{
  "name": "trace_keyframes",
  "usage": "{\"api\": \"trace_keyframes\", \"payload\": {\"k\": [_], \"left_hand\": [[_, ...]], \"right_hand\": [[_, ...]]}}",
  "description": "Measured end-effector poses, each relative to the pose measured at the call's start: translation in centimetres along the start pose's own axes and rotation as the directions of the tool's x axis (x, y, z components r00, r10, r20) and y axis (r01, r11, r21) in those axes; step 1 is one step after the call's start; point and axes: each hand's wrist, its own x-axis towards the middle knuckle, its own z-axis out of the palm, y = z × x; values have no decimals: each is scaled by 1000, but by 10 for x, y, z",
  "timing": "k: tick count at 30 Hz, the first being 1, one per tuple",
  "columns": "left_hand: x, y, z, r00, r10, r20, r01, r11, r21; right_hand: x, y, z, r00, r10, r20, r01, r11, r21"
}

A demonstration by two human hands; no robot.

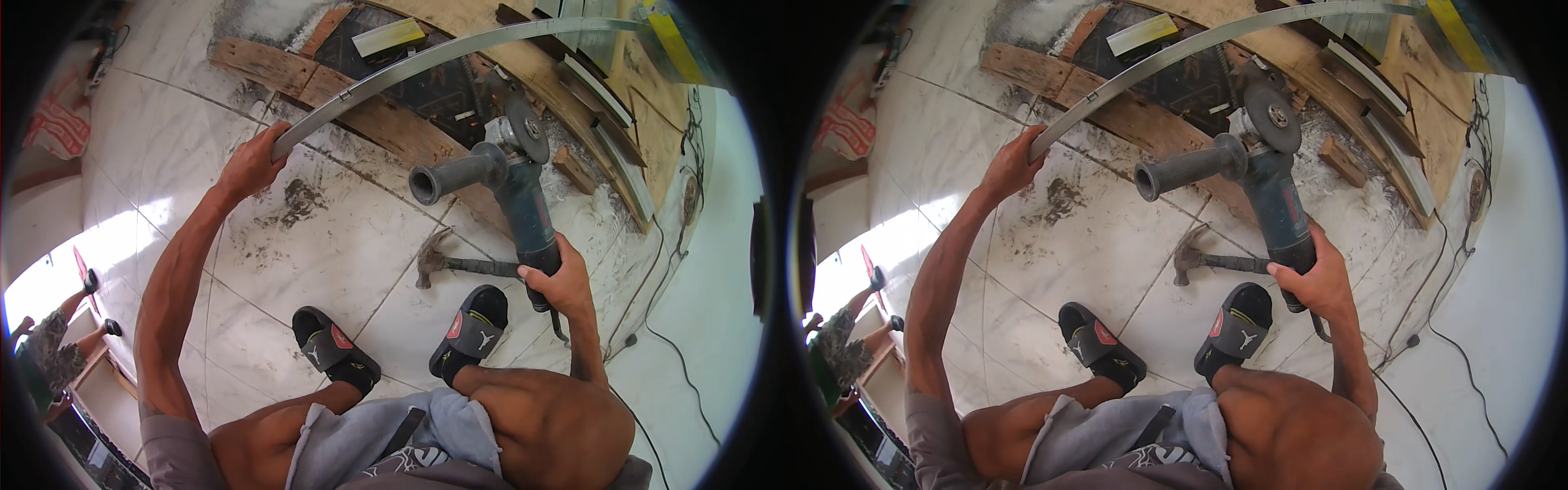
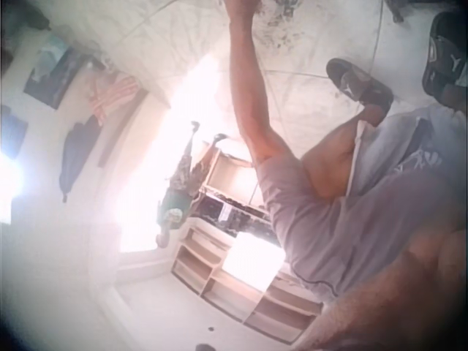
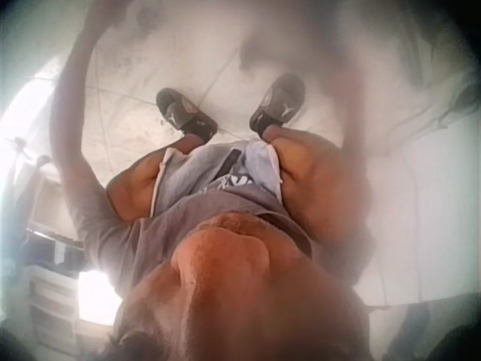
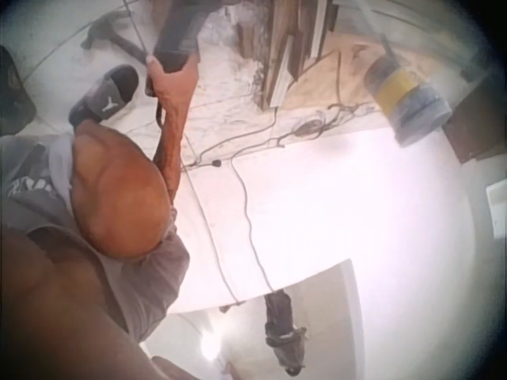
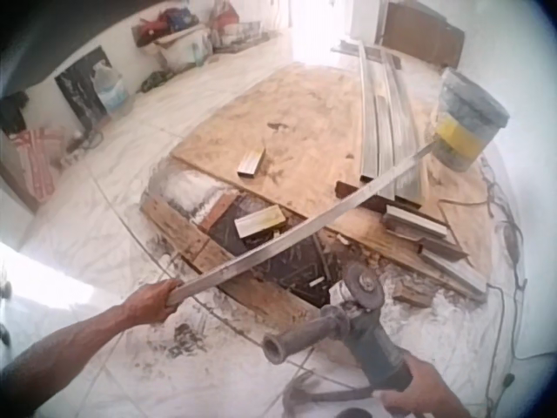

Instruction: The person uses an angle grinder to cut a piece of metal trim resting on a wooden block, then uses a hammer to bend and adjust the cut edge.

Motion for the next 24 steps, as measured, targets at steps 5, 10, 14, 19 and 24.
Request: {"api": "trace_keyframes", "payload": {"k": [5, 10, 14, 19, 24], "left_hand": [[6, -2, -8, 999, 3, 47, 0, 999, -54], [10, 8, -19, 994, -14, 104, 23, 996, -86], [19, 10, -25, 980, -70, 189, 92, 990, -111], [26, 4, -33, 947, -155, 283, 199, 970, -137], [20, 28, -42, 949, -198, 246, 221, 973, -69]], "right_hand": [[-11, 6, 3, 1000, 6, 29, -6, 1000, -6], [-18, 15, 7, 995, 48, 82, -49, 999, 4], [-24, 17, 10, 996, 28, 82, -29, 1000, 9], [-26, 11, 17, 994, 11, 107, -19, 997, 73], [-19, 6, 25, 979, -54, 197, 18, 983, 180]]}}
